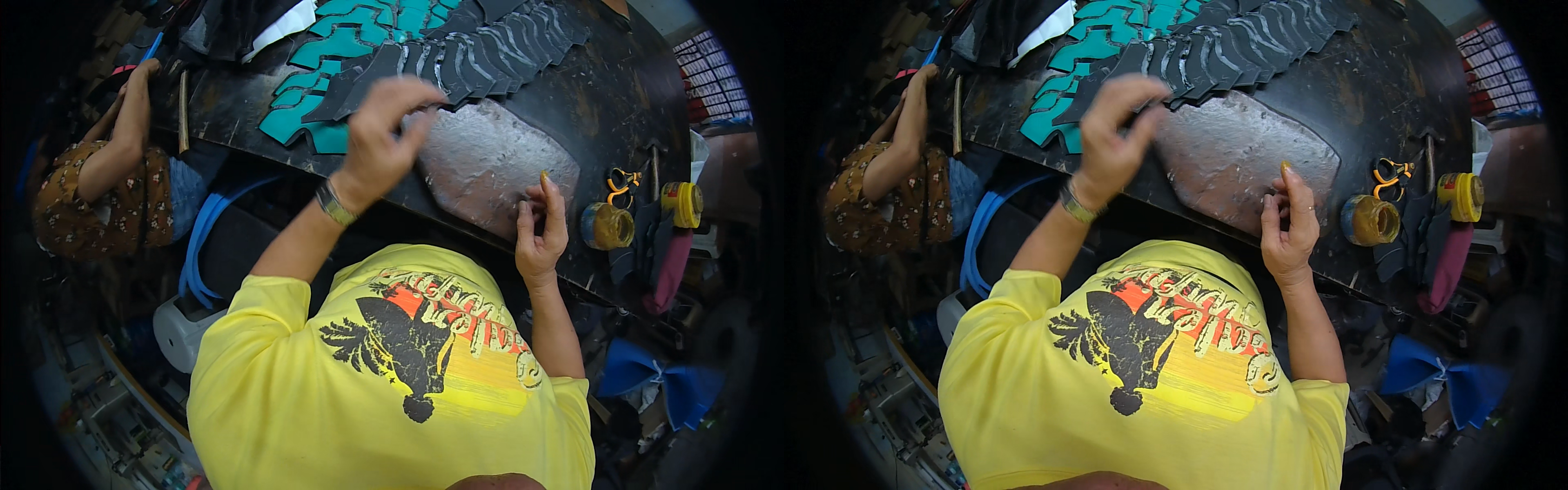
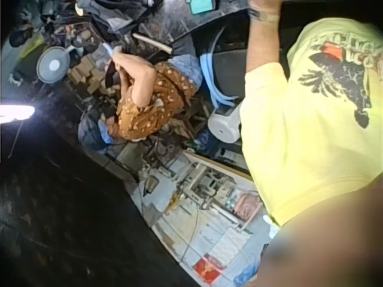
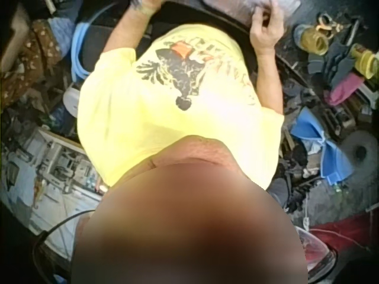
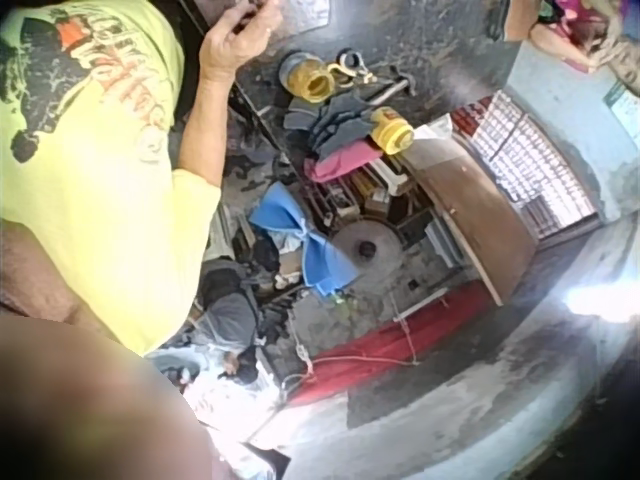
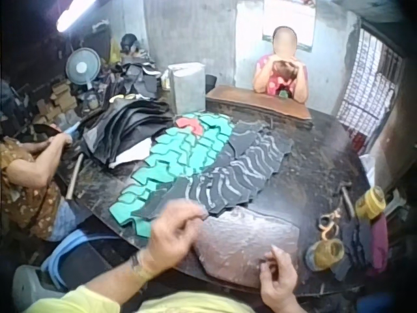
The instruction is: The person repeatedly picks up small black rubber pieces from a table, applies a yellow paste from a jar to the edges using a finger, and places them back on the table. The process is repeated for multiple pieces throughout the clip.
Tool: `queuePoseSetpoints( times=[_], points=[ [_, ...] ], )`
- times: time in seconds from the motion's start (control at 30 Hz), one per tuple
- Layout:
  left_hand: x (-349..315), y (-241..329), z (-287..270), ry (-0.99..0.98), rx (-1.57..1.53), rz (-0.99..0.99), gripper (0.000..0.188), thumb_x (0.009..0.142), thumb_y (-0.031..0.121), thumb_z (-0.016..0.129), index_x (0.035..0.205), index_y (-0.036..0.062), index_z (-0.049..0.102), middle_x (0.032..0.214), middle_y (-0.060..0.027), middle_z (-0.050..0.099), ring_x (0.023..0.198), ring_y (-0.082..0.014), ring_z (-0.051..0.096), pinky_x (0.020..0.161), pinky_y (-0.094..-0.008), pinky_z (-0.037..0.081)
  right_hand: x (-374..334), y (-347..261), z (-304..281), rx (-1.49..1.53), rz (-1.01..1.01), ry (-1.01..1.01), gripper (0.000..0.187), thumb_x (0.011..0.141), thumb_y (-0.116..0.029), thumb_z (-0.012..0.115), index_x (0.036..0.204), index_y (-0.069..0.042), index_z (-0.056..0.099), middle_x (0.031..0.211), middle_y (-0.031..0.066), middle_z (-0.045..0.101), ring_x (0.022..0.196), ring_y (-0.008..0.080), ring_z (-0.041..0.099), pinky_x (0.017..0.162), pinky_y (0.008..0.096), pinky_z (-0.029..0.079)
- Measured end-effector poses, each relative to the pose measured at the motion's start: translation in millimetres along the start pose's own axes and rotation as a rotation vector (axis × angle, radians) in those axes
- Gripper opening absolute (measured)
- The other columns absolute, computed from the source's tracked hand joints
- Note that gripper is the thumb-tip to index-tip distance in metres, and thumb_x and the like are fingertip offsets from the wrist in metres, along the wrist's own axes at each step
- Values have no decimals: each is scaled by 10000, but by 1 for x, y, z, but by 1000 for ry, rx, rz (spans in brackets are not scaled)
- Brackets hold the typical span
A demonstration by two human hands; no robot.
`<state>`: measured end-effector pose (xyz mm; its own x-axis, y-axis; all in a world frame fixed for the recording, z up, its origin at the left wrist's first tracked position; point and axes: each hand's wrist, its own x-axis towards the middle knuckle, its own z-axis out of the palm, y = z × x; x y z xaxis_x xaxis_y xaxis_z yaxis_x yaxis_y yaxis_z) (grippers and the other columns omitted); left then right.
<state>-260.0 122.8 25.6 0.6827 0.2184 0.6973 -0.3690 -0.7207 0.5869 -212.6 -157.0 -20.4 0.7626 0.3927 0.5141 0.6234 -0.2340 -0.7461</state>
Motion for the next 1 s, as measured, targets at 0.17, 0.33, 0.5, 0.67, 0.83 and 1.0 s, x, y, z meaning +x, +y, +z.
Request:
queuePoseSetpoints(
  times=[0.17, 0.33, 0.5, 0.67, 0.83, 1.0],
  points=[
    [-49, 27, 25, -236, -134, 107, 190, 826, -24, 718, 1001, 47, 737, 824, -92, 690, 671, -222, 635, 605, -316, 491, 5, -6, 3, 11, -23, 6, 543, 853, 82, 636, 1372, -50, 547, 1029, 84, 665, 740, 120, 590, 625, 237, 464],
    [-58, 27, 35, -165, -217, -69, 177, 851, -4, 718, 1020, 48, 734, 702, -91, 655, 540, -187, 609, 511, -295, 456, 8, -10, 1, 9, -37, 4, 524, 836, 96, 619, 1340, -40, 573, 943, 123, 655, 728, 186, 621, 663, 285, 506],
    [-58, 26, 37, -172, -219, -4, 131, 863, 0, 711, 990, 25, 730, 733, -97, 690, 569, -179, 645, 525, -273, 471, 11, -11, 4, -3, -67, 25, 558, 810, 86, 635, 1348, -44, 562, 913, 135, 651, 693, 228, 636, 675, 310, 522],
    [-62, 26, 38, -185, -176, -36, 80, 867, 26, 722, 945, 19, 737, 672, -75, 663, 517, -138, 589, 493, -252, 432, 10, -9, 5, -10, -80, 27, 587, 802, 68, 646, 1367, -59, 547, 908, 131, 653, 692, 243, 633, 666, 339, 522],
    [-63, 27, 38, -192, -120, -53, 81, 866, 26, 722, 945, 19, 741, 652, -62, 653, 486, -114, 545, 474, -248, 406, 10, -5, 9, 9, -128, 59, 620, 785, 71, 645, 1380, -64, 538, 890, 132, 650, 704, 258, 631, 669, 353, 520],
    [-63, 25, 43, -160, -117, 12, 81, 864, 32, 727, 944, 25, 739, 677, -60, 658, 476, -105, 519, 463, -246, 389, 9, -2, 12, -5, -161, 74, 649, 781, 65, 640, 1403, -70, 518, 866, 136, 643, 717, 284, 634, 676, 380, 519]
  ],
)
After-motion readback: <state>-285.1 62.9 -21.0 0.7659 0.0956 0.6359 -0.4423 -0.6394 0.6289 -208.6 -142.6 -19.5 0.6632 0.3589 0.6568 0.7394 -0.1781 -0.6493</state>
